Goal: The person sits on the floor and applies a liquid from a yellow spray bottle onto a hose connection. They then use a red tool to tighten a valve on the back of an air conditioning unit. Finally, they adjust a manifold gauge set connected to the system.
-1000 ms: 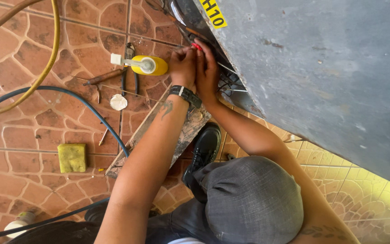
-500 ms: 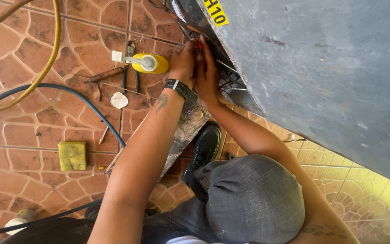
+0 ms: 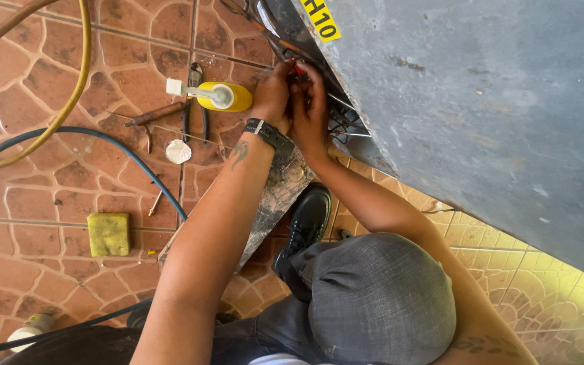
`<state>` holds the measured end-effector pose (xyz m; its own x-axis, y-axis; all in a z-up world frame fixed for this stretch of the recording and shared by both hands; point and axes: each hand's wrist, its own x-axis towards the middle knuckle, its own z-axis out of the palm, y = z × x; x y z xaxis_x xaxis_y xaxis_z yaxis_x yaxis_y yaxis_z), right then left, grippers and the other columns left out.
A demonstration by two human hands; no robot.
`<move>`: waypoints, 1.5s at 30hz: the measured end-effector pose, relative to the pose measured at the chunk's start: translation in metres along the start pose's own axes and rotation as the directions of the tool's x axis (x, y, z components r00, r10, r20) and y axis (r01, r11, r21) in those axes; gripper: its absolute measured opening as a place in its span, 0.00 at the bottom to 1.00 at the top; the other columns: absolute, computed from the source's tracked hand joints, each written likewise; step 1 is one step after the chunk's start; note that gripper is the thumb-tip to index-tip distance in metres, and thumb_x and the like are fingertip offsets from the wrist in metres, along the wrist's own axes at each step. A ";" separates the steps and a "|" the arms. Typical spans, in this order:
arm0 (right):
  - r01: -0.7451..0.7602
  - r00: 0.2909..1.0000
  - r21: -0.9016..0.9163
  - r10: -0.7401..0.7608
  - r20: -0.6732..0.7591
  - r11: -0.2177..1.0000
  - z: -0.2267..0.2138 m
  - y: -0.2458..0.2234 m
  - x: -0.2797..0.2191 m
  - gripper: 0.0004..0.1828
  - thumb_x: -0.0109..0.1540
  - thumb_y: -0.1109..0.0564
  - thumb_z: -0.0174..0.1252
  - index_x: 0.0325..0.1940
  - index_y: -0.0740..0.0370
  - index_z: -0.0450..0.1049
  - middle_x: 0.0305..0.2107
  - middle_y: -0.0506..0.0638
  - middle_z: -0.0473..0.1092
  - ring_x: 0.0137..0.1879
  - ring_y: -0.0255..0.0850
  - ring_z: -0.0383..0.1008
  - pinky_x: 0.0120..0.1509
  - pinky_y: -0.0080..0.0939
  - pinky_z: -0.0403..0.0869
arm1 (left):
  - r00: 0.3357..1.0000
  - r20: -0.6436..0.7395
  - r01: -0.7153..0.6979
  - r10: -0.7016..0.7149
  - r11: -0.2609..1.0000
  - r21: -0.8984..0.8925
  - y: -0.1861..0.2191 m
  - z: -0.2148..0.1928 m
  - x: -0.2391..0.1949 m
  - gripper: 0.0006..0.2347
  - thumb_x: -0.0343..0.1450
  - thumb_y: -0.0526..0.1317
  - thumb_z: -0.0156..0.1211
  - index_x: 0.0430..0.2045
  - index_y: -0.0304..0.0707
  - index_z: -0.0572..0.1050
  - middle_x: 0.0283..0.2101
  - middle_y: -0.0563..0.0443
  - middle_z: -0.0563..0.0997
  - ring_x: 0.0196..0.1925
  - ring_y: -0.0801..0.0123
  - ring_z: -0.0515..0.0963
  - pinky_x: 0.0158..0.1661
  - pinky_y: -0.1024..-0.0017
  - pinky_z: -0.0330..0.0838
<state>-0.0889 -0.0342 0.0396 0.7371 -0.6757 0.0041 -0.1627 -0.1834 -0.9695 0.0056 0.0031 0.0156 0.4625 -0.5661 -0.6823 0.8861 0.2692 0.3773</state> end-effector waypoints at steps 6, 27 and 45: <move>0.097 0.993 -0.086 -0.090 0.080 0.992 -0.006 -0.002 0.010 0.22 0.71 0.64 0.52 0.70 0.56 0.63 0.54 0.49 0.72 0.51 0.36 0.72 0.55 0.36 0.72 | 0.999 0.028 0.032 -0.029 0.995 -0.095 0.000 0.002 0.002 0.12 0.74 0.48 0.54 0.31 0.38 0.74 0.27 0.48 0.77 0.26 0.62 0.78 0.30 0.66 0.75; 0.299 0.953 -0.202 -0.283 0.105 0.933 -0.024 0.025 -0.063 0.25 0.69 0.64 0.55 0.69 0.64 0.58 0.51 0.53 0.65 0.51 0.37 0.67 0.58 0.39 0.70 | 0.991 -0.074 0.113 -0.113 0.994 0.003 -0.001 0.008 0.009 0.11 0.72 0.51 0.58 0.30 0.45 0.77 0.29 0.55 0.78 0.30 0.70 0.76 0.32 0.70 0.74; 0.550 0.814 -0.292 -0.424 0.398 0.782 -0.058 0.000 -0.079 0.09 0.65 0.66 0.62 0.49 0.65 0.73 0.44 0.58 0.70 0.49 0.52 0.74 0.51 0.46 0.73 | 0.953 0.169 -0.301 0.252 0.858 0.416 -0.045 -0.041 0.000 0.13 0.76 0.44 0.47 0.43 0.37 0.79 0.34 0.55 0.79 0.34 0.74 0.74 0.36 0.74 0.70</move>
<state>-0.1852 -0.0221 0.0539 0.9299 -0.1879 0.3163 0.0867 -0.7238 -0.6846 -0.0329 0.0226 -0.0267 0.6590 -0.6031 -0.4494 0.6092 0.0775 0.7892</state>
